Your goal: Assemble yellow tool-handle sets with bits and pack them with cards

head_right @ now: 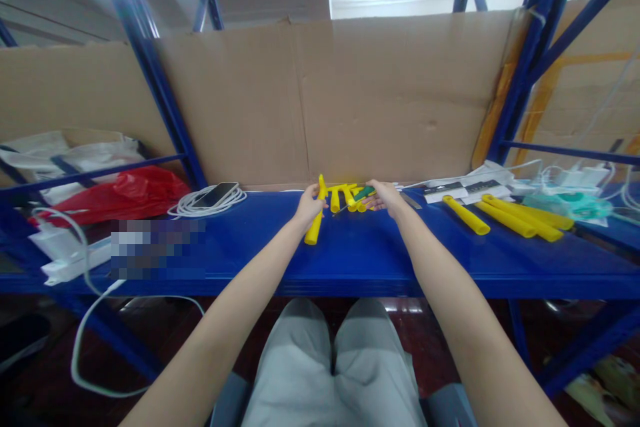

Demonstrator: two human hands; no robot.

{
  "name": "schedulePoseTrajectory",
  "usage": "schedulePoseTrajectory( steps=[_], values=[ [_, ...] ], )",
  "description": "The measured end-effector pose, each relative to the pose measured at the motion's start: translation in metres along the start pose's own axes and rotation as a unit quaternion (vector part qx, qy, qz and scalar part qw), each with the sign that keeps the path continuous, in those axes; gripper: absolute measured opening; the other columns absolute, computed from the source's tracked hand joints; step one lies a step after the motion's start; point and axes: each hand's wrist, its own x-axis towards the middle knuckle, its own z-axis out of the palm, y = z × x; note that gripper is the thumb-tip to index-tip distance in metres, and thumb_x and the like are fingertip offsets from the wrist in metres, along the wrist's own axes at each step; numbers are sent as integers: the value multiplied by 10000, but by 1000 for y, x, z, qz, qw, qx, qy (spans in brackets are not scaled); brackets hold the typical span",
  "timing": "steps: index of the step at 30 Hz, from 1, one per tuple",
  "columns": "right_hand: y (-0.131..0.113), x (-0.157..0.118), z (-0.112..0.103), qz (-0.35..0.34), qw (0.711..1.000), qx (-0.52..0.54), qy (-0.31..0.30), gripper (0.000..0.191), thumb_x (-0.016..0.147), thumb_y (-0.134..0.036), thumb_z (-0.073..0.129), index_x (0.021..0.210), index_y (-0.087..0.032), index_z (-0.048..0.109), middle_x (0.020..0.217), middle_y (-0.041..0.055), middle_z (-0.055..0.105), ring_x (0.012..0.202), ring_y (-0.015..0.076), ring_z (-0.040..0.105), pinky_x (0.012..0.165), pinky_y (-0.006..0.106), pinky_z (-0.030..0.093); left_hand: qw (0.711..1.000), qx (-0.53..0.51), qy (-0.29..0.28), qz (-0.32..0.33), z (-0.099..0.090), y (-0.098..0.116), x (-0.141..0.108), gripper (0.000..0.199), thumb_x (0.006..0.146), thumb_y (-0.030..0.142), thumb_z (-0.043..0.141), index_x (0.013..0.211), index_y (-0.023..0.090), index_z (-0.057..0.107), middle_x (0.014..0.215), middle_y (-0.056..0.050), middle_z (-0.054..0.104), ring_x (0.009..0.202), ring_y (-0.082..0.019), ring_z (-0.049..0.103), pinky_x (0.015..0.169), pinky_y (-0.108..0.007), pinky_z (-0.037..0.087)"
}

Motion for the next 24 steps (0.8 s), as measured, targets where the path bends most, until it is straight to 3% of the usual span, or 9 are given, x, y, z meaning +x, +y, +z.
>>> schedulePoseTrajectory(
  steps=[3,7,12,18,24],
  values=[
    [2,2,-2,39,998,-34,-24,224,918,-273,395,861,-115,543,537,57,630,400,113,546,419,202,395,1000,-12,-15,-2,2,0,0,622,670,-63,500,1237,190,537,1187,-92,636,750,-173,672,613,-264,534],
    [6,6,-8,80,992,-86,-47,204,921,-303,402,853,-148,517,489,-14,538,342,77,431,384,186,314,999,-22,-25,7,4,-1,0,661,649,-99,504,1257,163,524,1236,-117,610,964,-197,654,794,-280,522],
    [18,14,-11,115,966,-228,-44,271,890,-377,508,727,-162,480,467,-49,442,338,45,323,370,175,230,999,-10,-51,4,7,-2,-4,711,645,-60,592,1312,148,461,1303,-143,558,963,-201,651,762,-262,520],
    [21,14,-13,67,916,-396,-20,429,871,-506,502,614,-163,488,420,-34,394,368,70,355,396,205,287,995,-61,-56,-50,13,5,-15,668,682,-52,595,1304,145,456,1280,-143,574,994,-200,645,768,-261,517],
    [16,9,-11,30,873,-487,-25,422,886,-472,488,646,-134,573,404,-10,424,373,102,414,428,232,349,994,-75,-56,-65,13,7,-18,640,681,-61,599,1269,169,490,1308,-122,558,1037,-196,632,819,-266,507]
  ],
)
